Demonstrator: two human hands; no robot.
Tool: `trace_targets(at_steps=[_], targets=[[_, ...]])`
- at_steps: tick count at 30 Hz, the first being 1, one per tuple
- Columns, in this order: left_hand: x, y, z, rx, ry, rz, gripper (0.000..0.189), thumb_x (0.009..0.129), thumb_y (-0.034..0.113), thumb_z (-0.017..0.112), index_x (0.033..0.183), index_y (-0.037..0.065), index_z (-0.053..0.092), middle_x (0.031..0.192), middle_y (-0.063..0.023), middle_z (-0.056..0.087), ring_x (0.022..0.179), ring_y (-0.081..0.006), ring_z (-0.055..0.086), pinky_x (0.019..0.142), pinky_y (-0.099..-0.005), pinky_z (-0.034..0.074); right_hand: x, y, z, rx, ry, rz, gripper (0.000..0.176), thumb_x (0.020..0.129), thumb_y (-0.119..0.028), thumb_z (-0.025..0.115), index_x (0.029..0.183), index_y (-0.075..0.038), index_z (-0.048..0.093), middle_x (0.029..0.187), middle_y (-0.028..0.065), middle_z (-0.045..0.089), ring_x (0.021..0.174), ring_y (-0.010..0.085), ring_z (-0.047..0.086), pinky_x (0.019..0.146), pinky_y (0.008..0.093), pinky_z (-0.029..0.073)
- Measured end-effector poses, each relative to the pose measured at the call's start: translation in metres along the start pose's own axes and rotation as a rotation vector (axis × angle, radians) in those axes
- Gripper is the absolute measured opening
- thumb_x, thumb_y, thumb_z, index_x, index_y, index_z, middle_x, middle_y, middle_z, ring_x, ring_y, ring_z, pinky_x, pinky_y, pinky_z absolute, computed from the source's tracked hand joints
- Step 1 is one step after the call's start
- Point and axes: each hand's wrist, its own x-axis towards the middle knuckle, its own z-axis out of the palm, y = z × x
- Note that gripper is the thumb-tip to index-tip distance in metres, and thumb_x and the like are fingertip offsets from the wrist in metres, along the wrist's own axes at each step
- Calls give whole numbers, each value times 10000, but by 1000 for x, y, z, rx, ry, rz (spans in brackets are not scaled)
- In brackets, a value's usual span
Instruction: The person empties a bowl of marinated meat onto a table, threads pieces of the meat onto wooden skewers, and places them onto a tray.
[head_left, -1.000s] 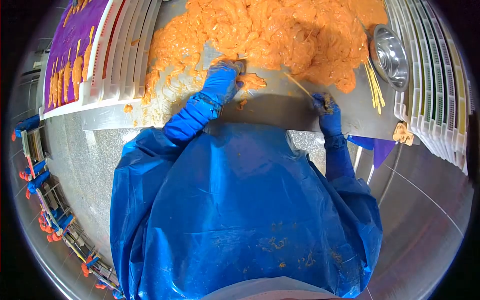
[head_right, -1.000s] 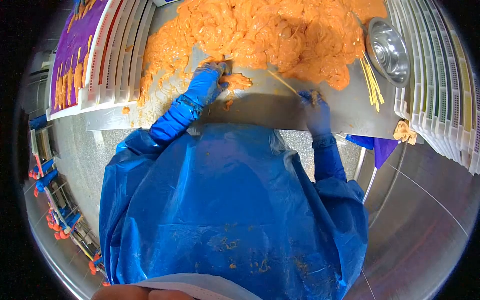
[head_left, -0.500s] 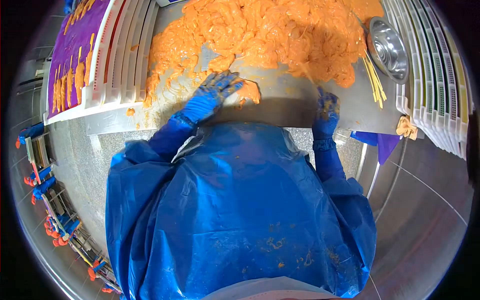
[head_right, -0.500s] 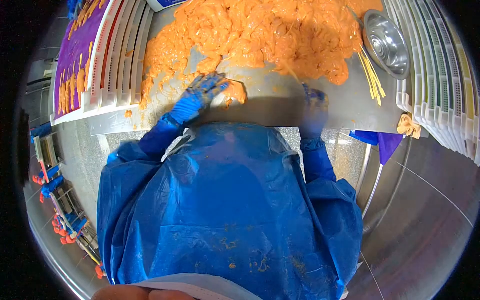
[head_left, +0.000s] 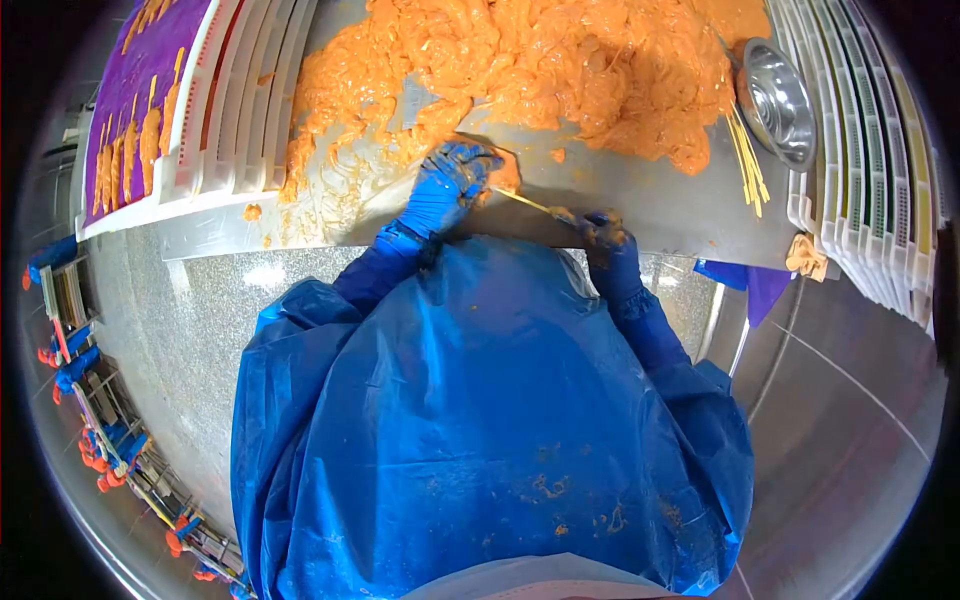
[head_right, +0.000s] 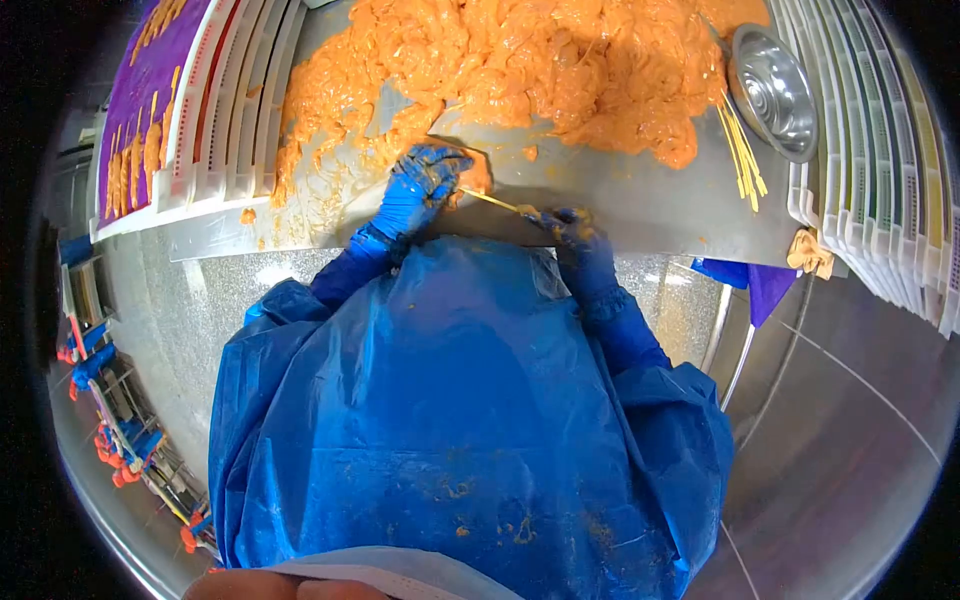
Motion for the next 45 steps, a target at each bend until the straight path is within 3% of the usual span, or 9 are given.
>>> trace_targets(at_steps=[4, 8, 16, 18, 20, 23, 33, 38, 45], targets=[[4, -6, 0, -21, 16, 45, 279, 843, 189, 593, 1101, 136, 686, 1115, -101, 650, 1042, -320, 580, 915, -447, 460, 0, 1, -12, -202, 104, 175, 135, 866, -2, 547, 937, -30, 659, 944, 164, 642, 861, 326, 636, 741, 399, 512], [3, 2, 4, 16, 34, 7, 299, 838, 195, 605, 1123, 150, 683, 1133, -93, 646, 1053, -316, 575, 914, -443, 461, -4, -10, 0, -15, 225, 165, 286, 862, 27, 499, 1064, -55, 684, 992, 182, 632, 881, 355, 627, 753, 402, 508], [10, 15, 1, 261, -3, 107, 374, 829, 194, 609, 1200, 195, 653, 1195, -60, 618, 1096, -280, 561, 912, -423, 455, 9, -7, -21, -137, 161, 114, 428, 794, 33, 545, 1146, -154, 699, 944, 133, 634, 878, 319, 612, 755, 395, 501], [13, 15, 12, 174, -49, 43, 385, 823, 185, 603, 1205, 207, 649, 1197, -50, 618, 1108, -277, 561, 912, -423, 453, 15, 0, -23, -202, 83, 209, 295, 863, -37, 517, 1095, -123, 679, 1016, 163, 659, 885, 351, 629, 774, 444, 515], [24, 2, 22, 18, 68, 143, 376, 822, 173, 599, 1191, 216, 657, 1179, -44, 628, 1105, -270, 563, 908, -424, 451, 27, -1, -29, -170, -24, 30, 287, 854, -29, 505, 1073, -100, 678, 1012, 163, 657, 948, 358, 610, 827, 449, 502], [22, 7, 17, 89, 89, 100, 352, 824, 164, 593, 1163, 219, 673, 1149, -38, 642, 1091, -268, 566, 899, -418, 452, 16, 26, -24, -288, -37, 7, 468, 780, 37, 532, 1150, -196, 698, 912, 116, 613, 890, 332, 583, 790, 403, 487], [19, 1, 29, 54, 18, -1, 306, 875, 229, 581, 1167, 227, 675, 1192, 13, 626, 1082, -269, 551, 882, -456, 416, 34, -2, -30, -81, -26, 86, 386, 870, -47, 513, 1139, -243, 710, 948, 109, 654, 886, 319, 615, 776, 402, 507], [19, -1, 29, -14, 17, 3, 304, 881, 227, 582, 1171, 223, 673, 1196, -15, 625, 1096, -282, 541, 882, -447, 411, 31, 0, -30, -135, -57, 76, 432, 814, -3, 546, 1154, -222, 696, 866, 116, 563, 851, 326, 565, 755, 413, 480], [18, -2, 28, -84, -20, -19, 305, 903, 240, 571, 1192, 213, 666, 1222, -40, 617, 1145, -296, 528, 956, -468, 395, 32, 5, -22, -179, -97, 103, 420, 865, -41, 500, 1160, -263, 701, 966, 114, 631, 918, 307, 614, 822, 400, 506]])
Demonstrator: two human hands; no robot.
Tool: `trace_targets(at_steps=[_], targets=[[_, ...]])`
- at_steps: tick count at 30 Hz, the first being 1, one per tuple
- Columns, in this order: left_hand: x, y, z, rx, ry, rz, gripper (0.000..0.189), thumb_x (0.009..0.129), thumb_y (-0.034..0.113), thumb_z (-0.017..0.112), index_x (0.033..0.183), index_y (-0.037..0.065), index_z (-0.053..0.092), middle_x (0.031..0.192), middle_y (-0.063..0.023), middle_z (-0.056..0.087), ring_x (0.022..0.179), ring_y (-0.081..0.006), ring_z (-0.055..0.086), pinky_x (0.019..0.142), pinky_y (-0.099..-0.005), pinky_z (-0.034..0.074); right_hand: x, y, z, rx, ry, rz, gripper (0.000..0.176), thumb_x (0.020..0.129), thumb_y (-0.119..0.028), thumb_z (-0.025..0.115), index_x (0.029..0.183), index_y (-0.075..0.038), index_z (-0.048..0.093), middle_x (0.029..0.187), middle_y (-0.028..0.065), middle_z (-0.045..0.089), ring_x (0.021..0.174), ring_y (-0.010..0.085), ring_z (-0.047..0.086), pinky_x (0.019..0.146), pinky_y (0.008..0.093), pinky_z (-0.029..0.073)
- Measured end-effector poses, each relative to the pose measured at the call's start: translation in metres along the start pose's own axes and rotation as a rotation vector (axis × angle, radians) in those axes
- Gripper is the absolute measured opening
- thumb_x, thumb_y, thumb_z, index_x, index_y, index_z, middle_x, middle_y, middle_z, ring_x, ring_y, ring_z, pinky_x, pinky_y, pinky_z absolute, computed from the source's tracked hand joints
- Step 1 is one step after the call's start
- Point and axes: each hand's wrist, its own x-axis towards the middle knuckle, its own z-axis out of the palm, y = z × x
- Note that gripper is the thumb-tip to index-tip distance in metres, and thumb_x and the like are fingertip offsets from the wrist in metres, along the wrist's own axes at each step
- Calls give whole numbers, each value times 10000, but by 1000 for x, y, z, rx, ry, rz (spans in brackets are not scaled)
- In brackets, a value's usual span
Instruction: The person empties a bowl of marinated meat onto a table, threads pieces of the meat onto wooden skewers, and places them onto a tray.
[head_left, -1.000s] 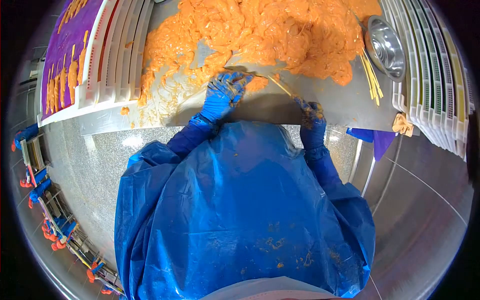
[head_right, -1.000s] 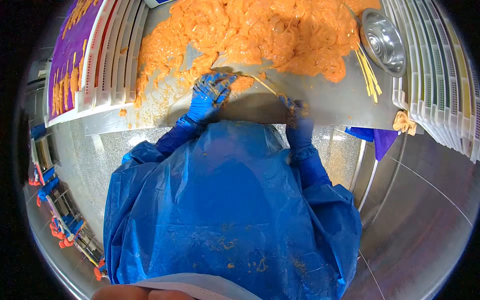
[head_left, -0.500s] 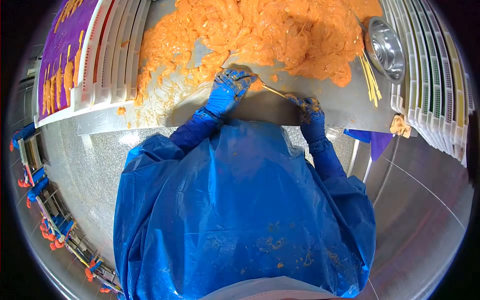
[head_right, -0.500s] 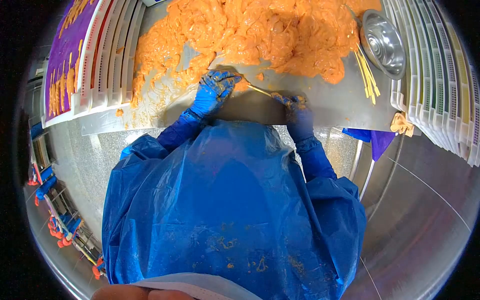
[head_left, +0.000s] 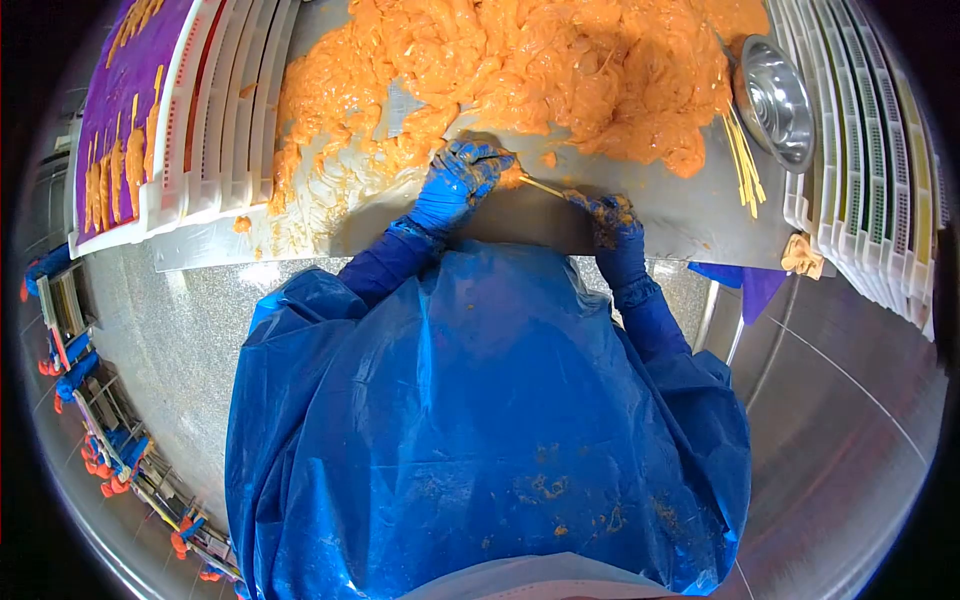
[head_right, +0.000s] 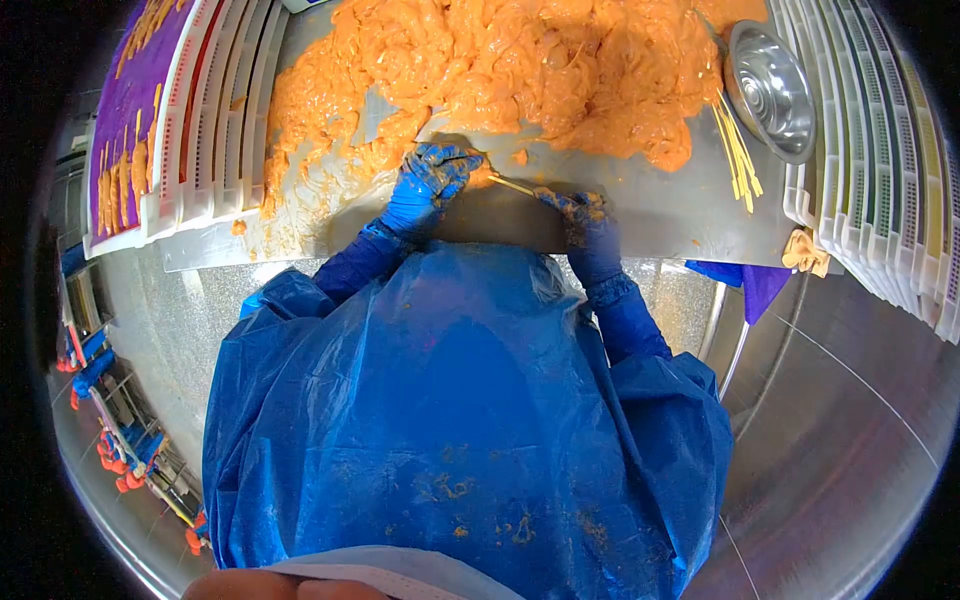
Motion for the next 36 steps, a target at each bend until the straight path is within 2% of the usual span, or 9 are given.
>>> trace_targets(at_steps=[9, 11, 14, 17, 19, 21, 27, 29, 36], targets=[[1, 7, -10, -7, -35, 26, 326, 881, 213, 593, 1198, 192, 664, 1190, -80, 627, 1105, -309, 552, 962, -453, 413, 7, -12, 16, 149, 74, -20, 415, 823, -27, 542, 1137, -244, 707, 939, 114, 631, 892, 330, 600, 804, 413, 501], [0, 16, -20, 25, 138, -68, 302, 872, 214, 616, 1162, 163, 682, 1102, -77, 643, 1047, -315, 551, 923, -436, 435, 8, -12, 16, 108, 71, -27, 410, 819, -20, 540, 1126, -232, 709, 933, 115, 631, 893, 335, 600, 798, 410, 500], [-8, 8, -30, 41, 90, -166, 276, 855, 189, 642, 1121, 146, 701, 1053, -89, 643, 1011, -317, 560, 884, -425, 458, 5, -7, 20, 188, 92, -31, 399, 822, -25, 542, 1125, -225, 708, 933, 117, 632, 894, 337, 601, 793, 408, 498], [-12, 1, -17, 25, 179, -83, 255, 840, 157, 658, 1089, 137, 714, 1024, -96, 643, 980, -313, 565, 844, -417, 476, 8, -14, 18, 196, 77, -33, 454, 821, 52, 533, 1138, -220, 710, 905, 102, 620, 876, 298, 594, 778, 372, 491], [-14, 0, -14, 8, 186, -109, 267, 829, 140, 667, 1092, 138, 712, 1020, -93, 635, 967, -309, 564, 830, -419, 481, 9, -20, 19, 223, 93, -31, 461, 815, 58, 530, 1139, -217, 709, 905, 102, 621, 878, 299, 595, 778, 373, 492], [-13, 0, -17, 42, 122, -122, 275, 855, 230, 618, 1101, 147, 707, 1067, -117, 626, 983, -319, 558, 843, -425, 476, 12, -23, 18, 254, 111, -32, 469, 809, 63, 527, 1140, -215, 709, 906, 102, 622, 881, 300, 596, 779, 374, 492], [-10, 0, -19, -12, 83, -142, 314, 841, 196, 650, 1149, 157, 696, 1053, -97, 609, 1021, -309, 533, 895, -428, 453, 18, -32, 5, 142, -38, 47, 443, 818, 10, 528, 1147, -228, 706, 971, 116, 654, 938, 318, 607, 817, 400, 491], [-11, -2, -16, -16, 67, -144, 318, 842, 200, 648, 1155, 159, 694, 1067, -94, 611, 1034, -308, 529, 909, -426, 449, 19, -33, 4, 108, 118, -132, 468, 790, 12, 538, 1159, -225, 701, 1004, 114, 661, 946, 320, 605, 827, 406, 490], [-10, -6, -13, -43, 97, -100, 323, 842, 228, 631, 1143, 126, 691, 1079, -118, 616, 1018, -318, 542, 899, -426, 454, 18, -32, -5, 56, 20, -78, 503, 762, 11, 537, 1176, -229, 691, 1019, 130, 656, 943, 333, 603, 826, 415, 489]])
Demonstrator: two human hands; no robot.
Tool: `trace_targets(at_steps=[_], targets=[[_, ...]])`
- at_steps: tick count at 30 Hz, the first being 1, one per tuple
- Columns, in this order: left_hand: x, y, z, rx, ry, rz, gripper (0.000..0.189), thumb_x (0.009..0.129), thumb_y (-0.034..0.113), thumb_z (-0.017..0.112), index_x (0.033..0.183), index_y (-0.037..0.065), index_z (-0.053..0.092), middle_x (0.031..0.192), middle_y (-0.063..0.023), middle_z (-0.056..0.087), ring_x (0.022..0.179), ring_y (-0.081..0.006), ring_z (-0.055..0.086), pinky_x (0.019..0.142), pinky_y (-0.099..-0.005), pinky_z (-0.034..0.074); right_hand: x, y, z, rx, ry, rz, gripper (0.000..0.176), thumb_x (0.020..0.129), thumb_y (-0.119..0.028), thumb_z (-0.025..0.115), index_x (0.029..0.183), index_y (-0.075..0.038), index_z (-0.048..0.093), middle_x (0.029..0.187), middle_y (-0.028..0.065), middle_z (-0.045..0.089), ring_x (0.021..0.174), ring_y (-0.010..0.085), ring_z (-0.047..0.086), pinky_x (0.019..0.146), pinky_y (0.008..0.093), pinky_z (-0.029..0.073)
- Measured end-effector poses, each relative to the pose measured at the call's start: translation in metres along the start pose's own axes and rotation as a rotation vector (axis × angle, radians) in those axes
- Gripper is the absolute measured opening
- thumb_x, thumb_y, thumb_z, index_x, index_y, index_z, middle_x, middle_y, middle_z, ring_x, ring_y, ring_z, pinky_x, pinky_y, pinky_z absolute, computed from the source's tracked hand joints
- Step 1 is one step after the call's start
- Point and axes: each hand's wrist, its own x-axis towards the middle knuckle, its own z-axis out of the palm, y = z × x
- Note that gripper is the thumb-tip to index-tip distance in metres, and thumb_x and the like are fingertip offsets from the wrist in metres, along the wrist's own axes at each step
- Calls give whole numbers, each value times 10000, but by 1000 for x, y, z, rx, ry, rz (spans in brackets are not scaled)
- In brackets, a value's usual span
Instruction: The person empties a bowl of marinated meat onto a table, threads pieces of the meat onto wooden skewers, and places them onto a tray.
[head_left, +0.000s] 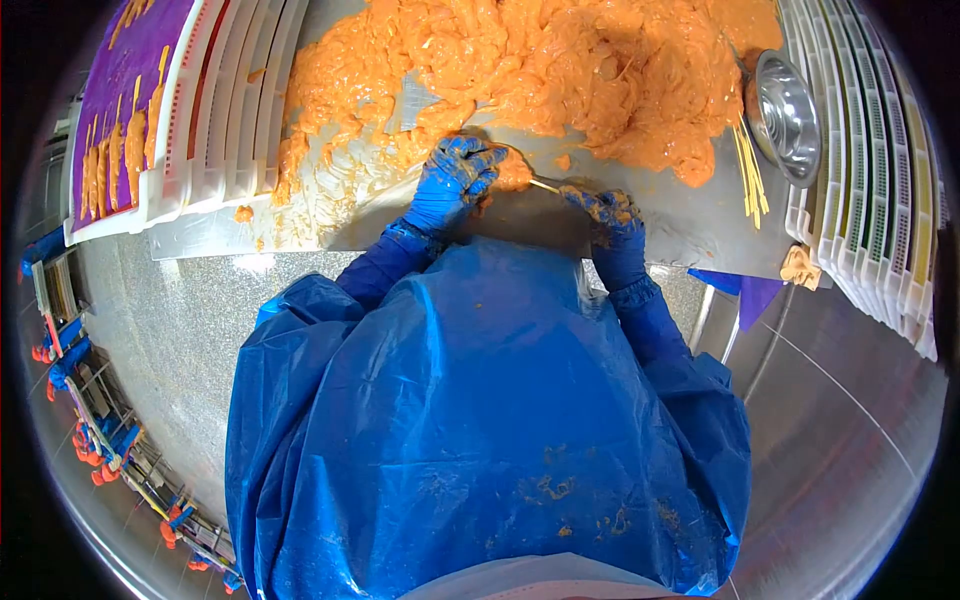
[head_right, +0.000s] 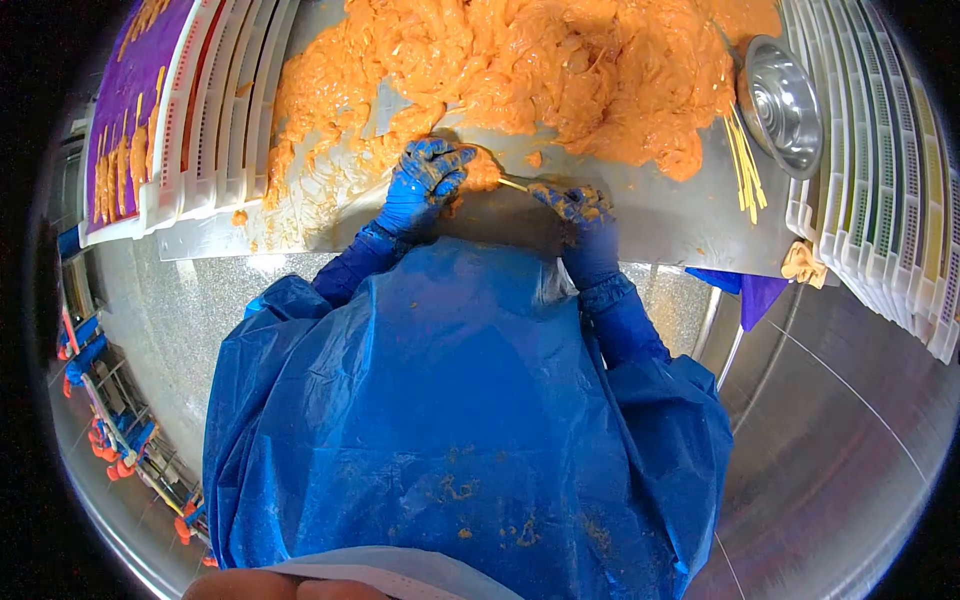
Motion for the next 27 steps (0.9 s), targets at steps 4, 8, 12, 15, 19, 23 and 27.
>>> trace_targets(at_steps=[4, 8, 12, 15, 19, 23, 27], targets=[[2, 4, -4, -13, -17, -29, 326, 839, 223, 634, 1143, 119, 690, 1082, -118, 615, 1027, -316, 539, 915, -426, 446, -1, 4, 11, 57, 36, -6, 466, 788, 43, 532, 1154, -195, 694, 1027, 119, 649, 951, 337, 608, 830, 417, 496], [1, 3, -4, -17, -27, -20, 330, 842, 225, 630, 1148, 114, 686, 1107, -116, 609, 1043, -313, 534, 922, -425, 443, 5, 0, 26, 187, 86, -4, 465, 811, 7, 498, 1167, -221, 692, 970, 134, 645, 894, 348, 606, 803, 433, 493], [3, 3, -5, 33, -7, 18, 331, 842, 211, 633, 1152, 106, 681, 1121, -116, 606, 1055, -316, 531, 923, -424, 447, 9, -6, 36, 107, 19, 38, 462, 821, 5, 490, 1174, -219, 687, 1004, 138, 657, 919, 352, 617, 814, 433, 499], [6, 15, -15, -116, 76, -115, 324, 817, 166, 688, 1139, 135, 693, 1142, -127, 604, 1079, -325, 535, 939, -430, 449, 12, -12, 30, 114, 23, 49, 468, 824, 11, 484, 1185, -216, 679, 1020, 140, 666, 946, 348, 622, 818, 430, 504], [-8, 6, -15, -26, 85, -114, 318, 823, 170, 686, 1139, 132, 691, 1118, -132, 605, 1058, -330, 543, 922, -433, 455, 4, -8, 27, 177, 24, 42, 468, 832, 28, 478, 1180, -210, 680, 1007, 133, 671, 947, 342, 622, 817, 425, 506], [-8, 0, -8, -39, 33, -108, 317, 830, 182, 679, 1144, 139, 690, 1058, -138, 598, 1011, -337, 556, 893, -424, 466, 9, -10, 28, 158, -8, 35, 461, 836, 28, 486, 1176, -214, 681, 1008, 131, 668, 947, 338, 623, 814, 420, 509], [-6, -2, -10, -34, 9, -91, 316, 842, 180, 666, 1155, 145, 686, 1054, -139, 596, 1007, -336, 559, 888, -427, 468, 10, -5, 42, 258, 35, 22, 456, 840, 26, 490, 1178, -216, 678, 1013, 134, 661, 950, 338, 624, 805, 419, 512]])
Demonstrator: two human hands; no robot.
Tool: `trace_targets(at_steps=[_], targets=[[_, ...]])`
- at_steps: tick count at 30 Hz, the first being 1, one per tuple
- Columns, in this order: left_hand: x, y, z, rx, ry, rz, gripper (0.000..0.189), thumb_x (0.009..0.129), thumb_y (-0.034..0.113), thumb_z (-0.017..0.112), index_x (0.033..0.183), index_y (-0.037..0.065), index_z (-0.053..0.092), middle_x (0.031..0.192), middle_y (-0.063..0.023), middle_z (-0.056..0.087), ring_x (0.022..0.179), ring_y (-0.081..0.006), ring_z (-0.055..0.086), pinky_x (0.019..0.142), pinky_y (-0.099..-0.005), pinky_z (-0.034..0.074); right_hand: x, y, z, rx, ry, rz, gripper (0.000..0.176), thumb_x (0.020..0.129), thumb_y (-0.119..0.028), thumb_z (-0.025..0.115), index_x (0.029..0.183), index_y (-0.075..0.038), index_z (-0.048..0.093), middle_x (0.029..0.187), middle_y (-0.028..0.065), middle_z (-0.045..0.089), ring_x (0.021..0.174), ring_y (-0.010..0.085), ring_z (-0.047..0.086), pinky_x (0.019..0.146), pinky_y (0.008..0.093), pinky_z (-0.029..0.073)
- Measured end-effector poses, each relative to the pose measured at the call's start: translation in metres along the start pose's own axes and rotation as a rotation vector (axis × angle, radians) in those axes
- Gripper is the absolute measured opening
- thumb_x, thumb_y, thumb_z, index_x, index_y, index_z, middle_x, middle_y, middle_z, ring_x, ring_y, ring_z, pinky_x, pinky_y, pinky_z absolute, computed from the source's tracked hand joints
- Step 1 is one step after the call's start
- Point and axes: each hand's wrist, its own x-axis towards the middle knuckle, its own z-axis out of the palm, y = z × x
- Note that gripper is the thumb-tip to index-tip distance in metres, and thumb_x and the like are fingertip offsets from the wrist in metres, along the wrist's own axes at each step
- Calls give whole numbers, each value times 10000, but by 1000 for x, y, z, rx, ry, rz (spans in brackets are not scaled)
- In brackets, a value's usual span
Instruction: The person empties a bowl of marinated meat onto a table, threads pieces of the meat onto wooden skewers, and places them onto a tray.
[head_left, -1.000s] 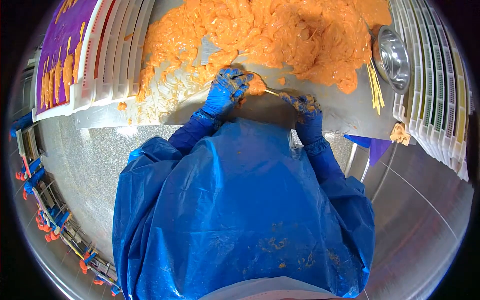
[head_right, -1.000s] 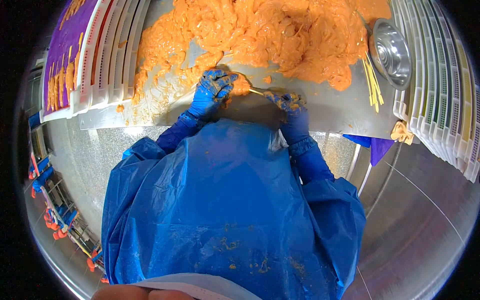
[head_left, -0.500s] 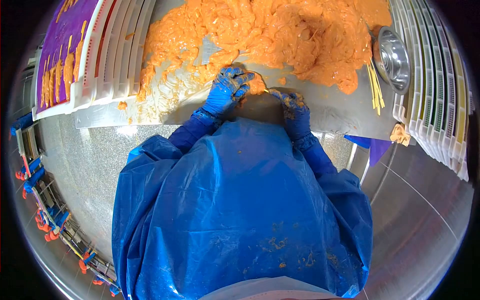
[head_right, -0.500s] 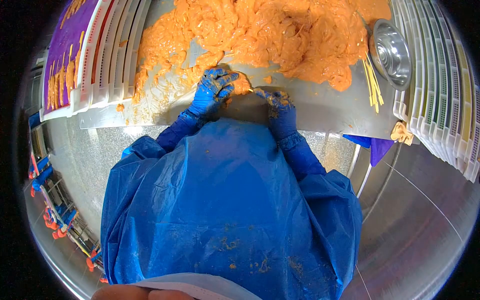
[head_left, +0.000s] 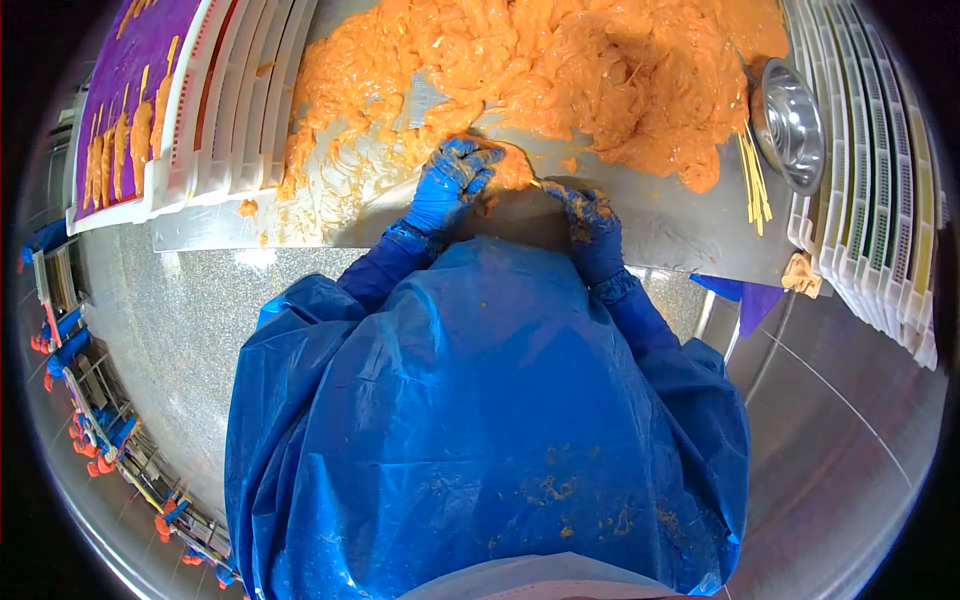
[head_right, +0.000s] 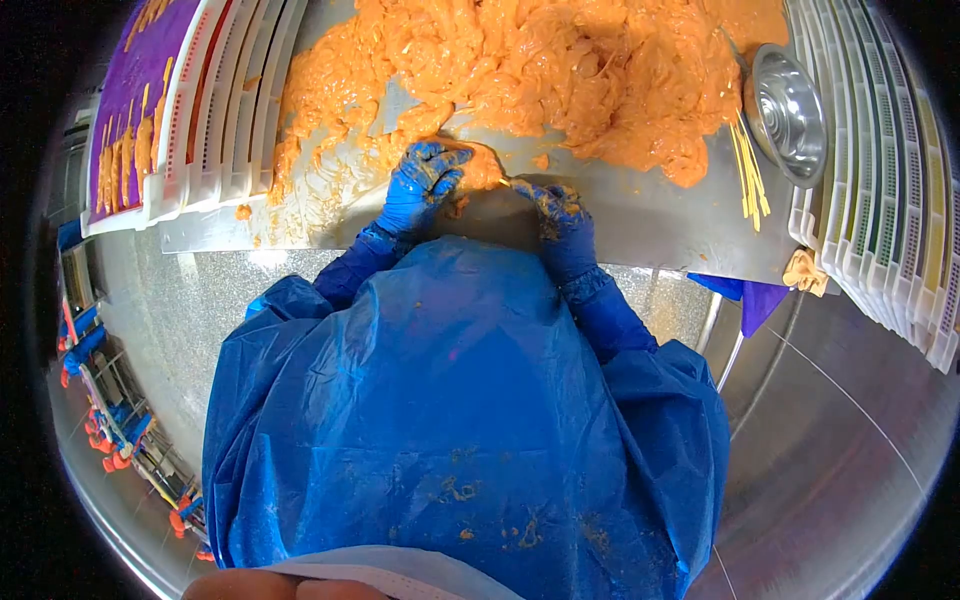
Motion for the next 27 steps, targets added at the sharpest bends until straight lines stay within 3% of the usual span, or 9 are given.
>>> trace_targets(at_steps=[3, 5, 11, 14, 16, 17, 20, 21, 27], targets=[[2, 5, -2, 4, -5, 18, 319, 850, 178, 657, 1167, 147, 680, 1052, -138, 595, 1005, -337, 560, 887, -430, 469, 0, -3, 7, -49, -7, 15, 448, 851, 25, 491, 1183, -214, 672, 1019, 138, 655, 953, 343, 624, 803, 420, 513], [2, 6, -2, 9, 3, 39, 322, 853, 178, 653, 1173, 148, 677, 1052, -138, 596, 1007, -338, 560, 888, -431, 469, 1, -11, 8, -101, -66, 66, 395, 887, 13, 506, 1212, -162, 647, 1137, 127, 659, 1024, 326, 626, 872, 389, 504], [-1, -1, 1, 32, 0, 38, 343, 850, 188, 659, 1191, 154, 668, 1065, -129, 602, 1013, -337, 564, 893, -434, 470, -8, 10, 21, -114, 24, 2, 321, 901, -48, 547, 1193, -134, 648, 1116, 136, 663, 1051, 312, 617, 887, 394, 495], [3, 7, -6, 11, 14, -32, 332, 854, 190, 653, 1184, 167, 675, 1160, -121, 610, 1077, -331, 561, 941, -434, 462, -7, -11, -12, -131, 22, 29, 272, 900, -68, 575, 1151, -121, 667, 1109, 125, 672, 1030, 306, 629, 882, 385, 499], [8, 14, -8, 218, -15, 255, 408, 810, 209, 668, 1209, 125, 652, 1273, -125, 590, 1227, -332, 496, 1038, -437, 400, -11, -7, -16, -100, 9, 72, 245, 904, -94, 574, 1123, -125, 678, 1075, 122, 681, 1010, 321, 631, 865, 403, 505], [5, 18, -4, 212, -19, 251, 408, 810, 209, 668, 1209, 125, 652, 1273, -125, 590, 1227, -332, 496, 1038, -437, 400, -13, -6, -17, -67, -3, 107, 222, 907, -121, 572, 1095, -130, 689, 1040, 120, 691, 991, 337, 633, 849, 422, 510], [6, 29, 3, 324, -267, 139, 877, 745, 336, 738, 1476, 69, 335, 1519, -169, 334, 1420, -367, 270, 1159, -485, 227, -8, -3, -12, -60, -11, 81, 217, 883, -85, 625, 1084, -107, 702, 1050, 104, 699, 979, 305, 651, 853, 381, 512], [6, 31, -1, 276, -324, 113, 978, 739, 301, 740, 1522, 79, 197, 1564, -172, 224, 1443, -373, 210, 1162, -510, 202, -7, -3, -12, -58, -13, 80, 217, 883, -85, 625, 1084, -107, 702, 1050, 104, 699, 979, 305, 651, 853, 381, 512], [6, 25, 0, 180, -322, 165, 974, 728, 308, 751, 1512, 62, 227, 1544, -199, 257, 1427, -390, 241, 1161, -505, 208, 1, 4, -6, -175, -58, 0, 220, 886, -69, 613, 1087, -93, 699, 1030, 107, 704, 970, 304, 653, 835, 388, 516]])
